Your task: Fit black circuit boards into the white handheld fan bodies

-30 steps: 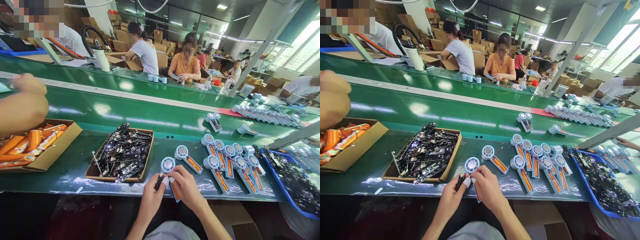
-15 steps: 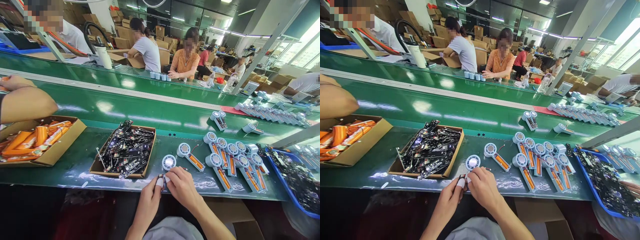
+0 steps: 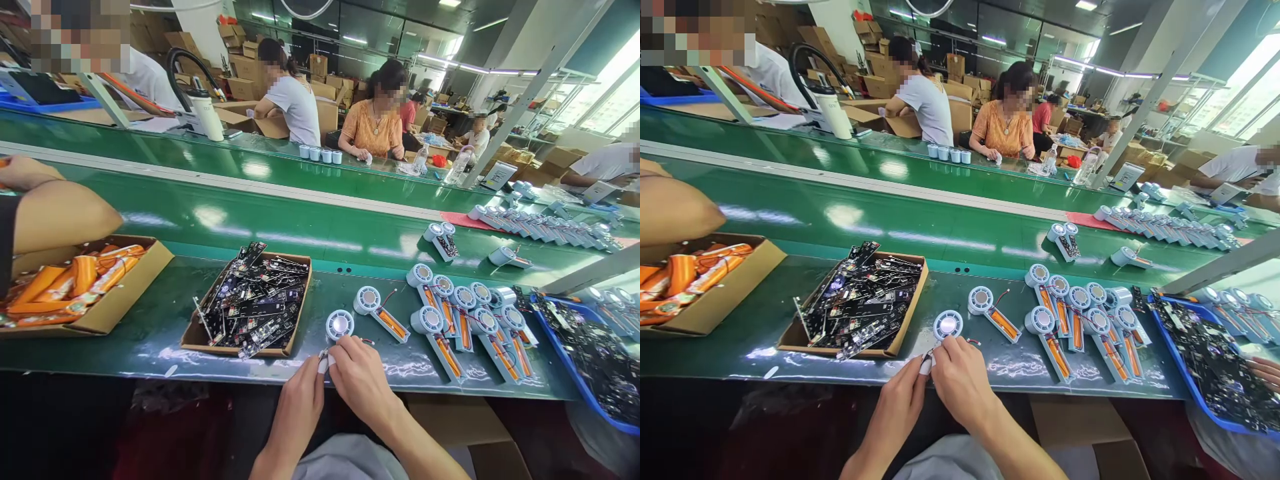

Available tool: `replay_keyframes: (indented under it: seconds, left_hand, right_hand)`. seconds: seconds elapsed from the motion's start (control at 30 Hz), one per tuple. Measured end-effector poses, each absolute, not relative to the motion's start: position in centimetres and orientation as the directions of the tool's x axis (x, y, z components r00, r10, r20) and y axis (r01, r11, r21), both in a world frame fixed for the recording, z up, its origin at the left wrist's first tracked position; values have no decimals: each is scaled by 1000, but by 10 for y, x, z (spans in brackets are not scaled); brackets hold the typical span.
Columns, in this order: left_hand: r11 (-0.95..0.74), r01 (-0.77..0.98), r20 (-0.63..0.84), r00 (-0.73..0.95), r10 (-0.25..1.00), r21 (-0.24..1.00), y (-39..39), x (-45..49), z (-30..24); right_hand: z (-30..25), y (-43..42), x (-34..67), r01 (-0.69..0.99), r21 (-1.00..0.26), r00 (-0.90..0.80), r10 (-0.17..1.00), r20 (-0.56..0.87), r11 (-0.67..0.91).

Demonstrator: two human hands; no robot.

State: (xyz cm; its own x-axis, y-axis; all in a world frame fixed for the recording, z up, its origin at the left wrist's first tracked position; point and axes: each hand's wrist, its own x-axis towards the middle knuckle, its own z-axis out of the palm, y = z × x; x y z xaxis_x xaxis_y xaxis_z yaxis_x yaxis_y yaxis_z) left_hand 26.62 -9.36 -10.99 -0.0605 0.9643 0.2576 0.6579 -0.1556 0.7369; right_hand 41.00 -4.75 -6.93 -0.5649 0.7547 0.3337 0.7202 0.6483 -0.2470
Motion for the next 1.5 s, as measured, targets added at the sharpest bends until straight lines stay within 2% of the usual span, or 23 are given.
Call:
replay_keyframes:
  seconds: [0.17, 0.27, 0.47, 0.6, 0.7, 0.8, 0.87, 0.93, 1.07, 1.2, 1.37, 1.5]
  left_hand:
    - [-225, 589, 206, 100, 973, 776, -85, 251, -96]
    - [-239, 560, 186, 151, 971, 793, -81, 245, -91]
    - [-261, 571, 146, 239, 960, 779, -79, 238, -89]
    - [-267, 573, 147, 247, 958, 775, -78, 238, -89]
    - [-239, 571, 171, 170, 970, 785, -77, 241, -94]
    - [-146, 575, 182, -5, 983, 805, -79, 247, -102]
    - [-75, 549, 145, -84, 986, 833, -82, 251, -107]
    - [-25, 499, 101, -126, 987, 866, -85, 254, -108]
    - [15, 401, 58, -169, 984, 916, -89, 259, -103]
    - [41, 361, 28, -185, 982, 932, -93, 262, -92]
    - [17, 387, 27, -106, 994, 922, -96, 265, -86]
    - [102, 340, -84, -66, 994, 935, -98, 265, -84]
  right_hand:
    - [-61, -37, 422, 586, -535, -593, 772, 229, 609]
    - [-58, -32, 428, 528, -637, -580, 786, 212, 561]
    - [-57, -33, 427, 493, -637, -634, 746, 204, 592]
    - [-54, -36, 428, 511, -644, -596, 774, 213, 570]
    - [-47, -42, 444, 570, -707, -452, 878, 156, 419]
    - [-43, -50, 466, 683, -710, -241, 971, -1, 169]
    - [-42, -56, 475, 692, -716, -245, 963, -108, 96]
    - [-41, -59, 475, 643, -756, -344, 928, -140, 124]
    - [-37, -59, 467, 512, -793, -558, 830, -14, 330]
    - [-33, -51, 462, 405, -814, -655, 753, 60, 417]
    - [-39, -38, 451, 403, -634, -725, 653, 219, 660]
    - [-49, -32, 443, 424, -555, -716, 640, 278, 715]
